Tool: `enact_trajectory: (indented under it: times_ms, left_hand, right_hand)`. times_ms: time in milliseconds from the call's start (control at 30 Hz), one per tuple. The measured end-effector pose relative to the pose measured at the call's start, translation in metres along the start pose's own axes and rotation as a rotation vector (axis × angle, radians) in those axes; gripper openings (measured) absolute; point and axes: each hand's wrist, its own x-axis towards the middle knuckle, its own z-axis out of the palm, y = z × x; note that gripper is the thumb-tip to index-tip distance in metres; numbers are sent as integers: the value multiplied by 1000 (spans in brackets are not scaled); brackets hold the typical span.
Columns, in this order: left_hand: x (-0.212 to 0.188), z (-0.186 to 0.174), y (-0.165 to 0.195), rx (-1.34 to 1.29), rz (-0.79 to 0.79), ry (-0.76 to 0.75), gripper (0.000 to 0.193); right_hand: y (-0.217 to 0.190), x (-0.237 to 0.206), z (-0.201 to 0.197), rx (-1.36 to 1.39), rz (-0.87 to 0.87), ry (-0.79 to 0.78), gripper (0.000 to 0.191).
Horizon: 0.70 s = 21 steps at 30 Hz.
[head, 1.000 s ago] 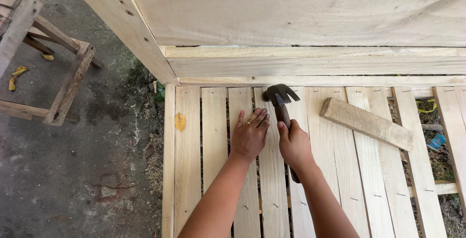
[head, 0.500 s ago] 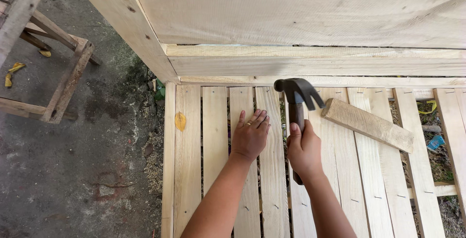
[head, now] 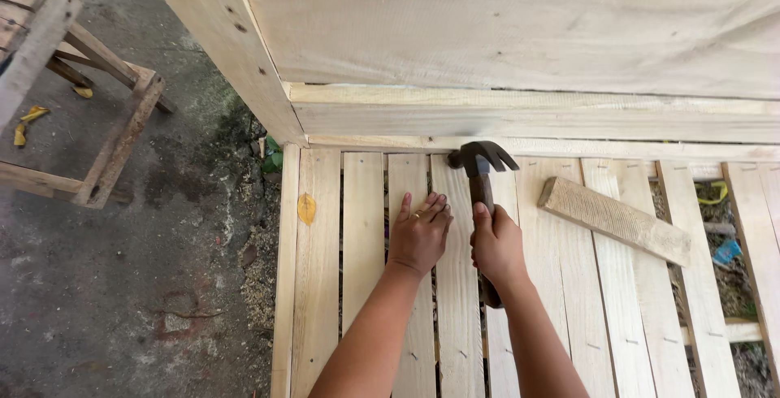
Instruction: The person hammers nails into slatted wooden frames of a bench-like furniture piece, using a claw hammer. They hold a small wood block, press and reposition slats, tap boards into alignment, and work along different sections of the frame, at times steadying boards by hand while driving nails.
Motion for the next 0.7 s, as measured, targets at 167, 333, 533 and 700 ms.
enact_trajectory:
  times_ms: [167, 333, 533, 700]
  left_hand:
    - [-3, 2, 0, -5, 19, -1, 22]
    - [-7, 1, 0, 14, 51, 24, 21]
    - [0, -7, 4, -32, -13, -69, 21]
    - [16, -15, 3, 116, -235, -4, 60]
  right_hand:
    - [-8, -13, -16, 416, -108, 66, 39]
    - [-14, 2, -2, -58, 55, -84, 39]
    - [12, 2, -8, 127, -118, 64, 41]
    - [12, 34, 6, -241, -52, -85, 50]
